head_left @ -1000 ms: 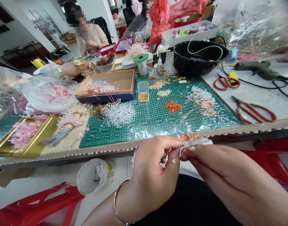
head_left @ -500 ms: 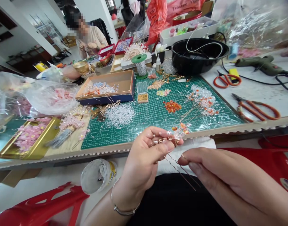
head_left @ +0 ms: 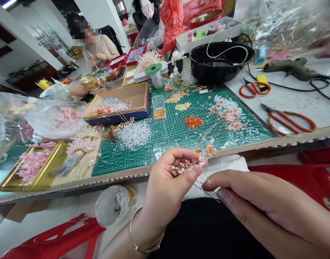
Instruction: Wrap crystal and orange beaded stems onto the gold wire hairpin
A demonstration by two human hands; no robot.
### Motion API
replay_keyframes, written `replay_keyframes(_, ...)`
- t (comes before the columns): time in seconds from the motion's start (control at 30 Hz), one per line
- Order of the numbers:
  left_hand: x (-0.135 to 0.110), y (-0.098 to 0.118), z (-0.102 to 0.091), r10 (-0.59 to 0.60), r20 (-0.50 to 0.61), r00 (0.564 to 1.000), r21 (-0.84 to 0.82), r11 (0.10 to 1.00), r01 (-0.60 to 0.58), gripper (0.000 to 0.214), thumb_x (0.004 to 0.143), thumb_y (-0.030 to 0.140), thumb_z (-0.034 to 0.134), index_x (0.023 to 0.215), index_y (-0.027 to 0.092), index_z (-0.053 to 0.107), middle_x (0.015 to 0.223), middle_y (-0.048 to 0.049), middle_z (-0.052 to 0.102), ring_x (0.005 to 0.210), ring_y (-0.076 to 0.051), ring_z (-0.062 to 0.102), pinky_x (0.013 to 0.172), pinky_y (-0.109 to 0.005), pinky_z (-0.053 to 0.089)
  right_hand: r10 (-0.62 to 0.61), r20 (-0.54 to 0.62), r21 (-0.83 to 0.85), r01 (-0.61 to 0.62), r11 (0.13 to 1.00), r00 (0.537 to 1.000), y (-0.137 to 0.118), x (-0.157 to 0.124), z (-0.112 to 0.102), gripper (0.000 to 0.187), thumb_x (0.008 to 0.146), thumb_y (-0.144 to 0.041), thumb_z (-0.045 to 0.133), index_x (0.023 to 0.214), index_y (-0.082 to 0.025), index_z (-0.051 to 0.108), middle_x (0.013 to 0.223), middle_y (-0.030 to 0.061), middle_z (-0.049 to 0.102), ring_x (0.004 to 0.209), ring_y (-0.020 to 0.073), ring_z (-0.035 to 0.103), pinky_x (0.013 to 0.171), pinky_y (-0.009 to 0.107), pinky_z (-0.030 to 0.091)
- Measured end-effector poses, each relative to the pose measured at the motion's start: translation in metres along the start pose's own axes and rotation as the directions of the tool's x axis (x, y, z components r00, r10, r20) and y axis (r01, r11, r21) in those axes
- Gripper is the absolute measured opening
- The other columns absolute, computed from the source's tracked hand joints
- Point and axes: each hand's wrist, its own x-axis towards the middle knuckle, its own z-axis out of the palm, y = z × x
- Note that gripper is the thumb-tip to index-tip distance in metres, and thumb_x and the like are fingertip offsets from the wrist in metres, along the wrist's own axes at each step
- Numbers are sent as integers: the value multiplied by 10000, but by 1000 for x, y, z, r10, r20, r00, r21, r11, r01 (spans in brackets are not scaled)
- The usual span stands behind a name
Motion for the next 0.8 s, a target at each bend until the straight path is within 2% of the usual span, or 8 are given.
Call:
replay_keyframes(0.1,-5,3,1,179,-73,981,282,947,-151,184,905,244,732,1086,257,706,1004,-23,784,888,-175,748,762,-288,602,57,-1,33,-57,998,998,6,-1,-2,271,953,-223,517,1177,-358,589,973,-34,789,760,189,768,646,266,628)
replay_keyframes(0.17,-7,7,3,324,-84,942,482,841,-247,193,915,206,705,1102,258,701,1018,-15,791,898,-176,748,787,-305,597,125,66,46,-128,991,990,9,2,-4,281,928,-221,519,1147,-360,625,928,-28,782,753,214,760,655,310,640)
replay_keyframes(0.27,-9,12,5,467,47,883,641,664,-385,126,918,158,678,1006,243,709,962,-6,804,876,-183,744,818,-336,579,125,200,56,-139,989,972,7,11,-6,244,888,-169,501,965,-319,678,828,-19,757,696,207,727,595,297,610)
replay_keyframes(0.33,-9,15,5,479,125,869,643,627,-439,119,922,144,666,980,239,707,929,-3,804,846,-178,742,798,-330,571,73,229,53,-88,995,971,3,18,-5,222,873,-137,481,835,-272,654,744,-13,721,614,168,677,542,256,561)
replay_keyframes(0.5,-6,11,2,493,107,864,672,604,-428,102,940,158,638,979,231,697,889,-10,785,815,-182,728,765,-327,551,-51,195,-21,56,998,980,3,31,-3,264,852,-71,384,709,-225,544,599,-34,620,491,105,567,489,215,463)
replay_keyframes(0.67,-2,6,-1,502,59,863,683,610,-401,124,910,118,649,957,208,721,843,0,765,766,-162,702,726,-291,528,-79,188,-75,95,993,979,9,36,-3,293,880,-77,376,721,-222,575,601,-31,631,494,116,593,485,231,448)
replay_keyframes(0.73,-2,7,-2,472,4,882,657,663,-358,117,903,127,665,944,213,733,853,6,770,781,-157,700,738,-285,524,-147,162,-140,170,976,976,8,36,-2,300,873,-71,366,709,-222,566,575,-20,611,470,128,578,469,252,431)
replay_keyframes(0.8,0,8,-4,368,-82,926,560,786,-263,101,892,146,702,928,228,748,863,14,774,786,-150,696,734,-274,524,-174,98,-226,192,955,980,4,35,0,298,884,-63,377,731,-225,574,595,-7,643,484,136,607,477,261,424)
